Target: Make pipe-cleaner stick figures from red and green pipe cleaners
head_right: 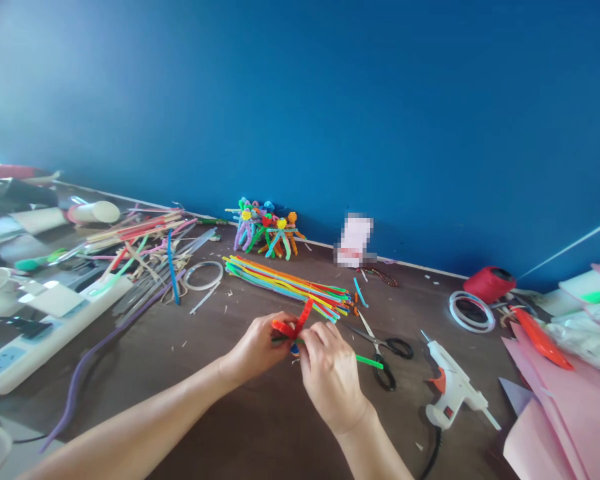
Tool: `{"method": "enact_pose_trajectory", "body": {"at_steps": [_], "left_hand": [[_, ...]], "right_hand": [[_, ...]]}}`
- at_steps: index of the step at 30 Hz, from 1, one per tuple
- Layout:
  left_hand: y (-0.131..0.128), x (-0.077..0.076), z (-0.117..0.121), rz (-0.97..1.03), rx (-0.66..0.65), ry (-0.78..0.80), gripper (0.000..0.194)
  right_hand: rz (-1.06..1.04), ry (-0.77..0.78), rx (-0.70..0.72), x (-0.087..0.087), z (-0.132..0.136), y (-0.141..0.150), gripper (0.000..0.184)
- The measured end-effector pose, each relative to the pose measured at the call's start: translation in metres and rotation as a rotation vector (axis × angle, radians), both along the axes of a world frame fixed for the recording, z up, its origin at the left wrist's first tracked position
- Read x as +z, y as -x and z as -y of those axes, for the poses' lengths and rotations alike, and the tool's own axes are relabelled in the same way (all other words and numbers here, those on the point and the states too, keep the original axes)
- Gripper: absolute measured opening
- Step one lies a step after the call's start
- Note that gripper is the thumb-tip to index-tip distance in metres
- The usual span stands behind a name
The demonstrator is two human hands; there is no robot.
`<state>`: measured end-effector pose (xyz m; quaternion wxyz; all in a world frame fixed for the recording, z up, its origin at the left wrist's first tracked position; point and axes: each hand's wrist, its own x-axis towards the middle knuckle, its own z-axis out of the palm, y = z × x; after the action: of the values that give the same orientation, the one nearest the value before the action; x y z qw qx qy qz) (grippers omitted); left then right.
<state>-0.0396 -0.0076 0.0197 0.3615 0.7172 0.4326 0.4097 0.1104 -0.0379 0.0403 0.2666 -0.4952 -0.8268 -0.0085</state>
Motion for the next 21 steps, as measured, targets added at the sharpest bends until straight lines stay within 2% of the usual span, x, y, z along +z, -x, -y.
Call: {"method": "enact_pose_trajectory", "body": {"at_steps": [3,7,10,13,17,21], "left_hand": [[0.004,0.009,0.0,-0.031,-0.077,-0.072,0.037],[0.009,0.012,0.0,-0.049,-0.17,-0.085,0.04],[0.011,0.01,0.001,-0.009,-0.235,0.049,0.029],[0.01,0.005,0.001,0.186,-0.33,0.288,0.021],[0.008,0.0,0.001,0.476,-0.373,0.522,0.024],[0.002,-0.003,0.001,0.663,-0.295,0.622,0.031]], "right_hand": [[-0.179,0.125,-0.042,0.002,-0.002,-0.002,0.013],[-0.498,0.49,-0.035,0.006,-0.008,-0.005,0.013],[-0.749,0.829,0.05,0.006,-0.014,-0.01,0.009],[-0.934,1.092,0.031,0.003,-0.017,-0.014,0.002],[-0.995,1.157,-0.008,0.0,-0.017,-0.016,0.004],[-0.963,1.065,0.001,-0.003,-0.016,-0.014,0.005]]}}
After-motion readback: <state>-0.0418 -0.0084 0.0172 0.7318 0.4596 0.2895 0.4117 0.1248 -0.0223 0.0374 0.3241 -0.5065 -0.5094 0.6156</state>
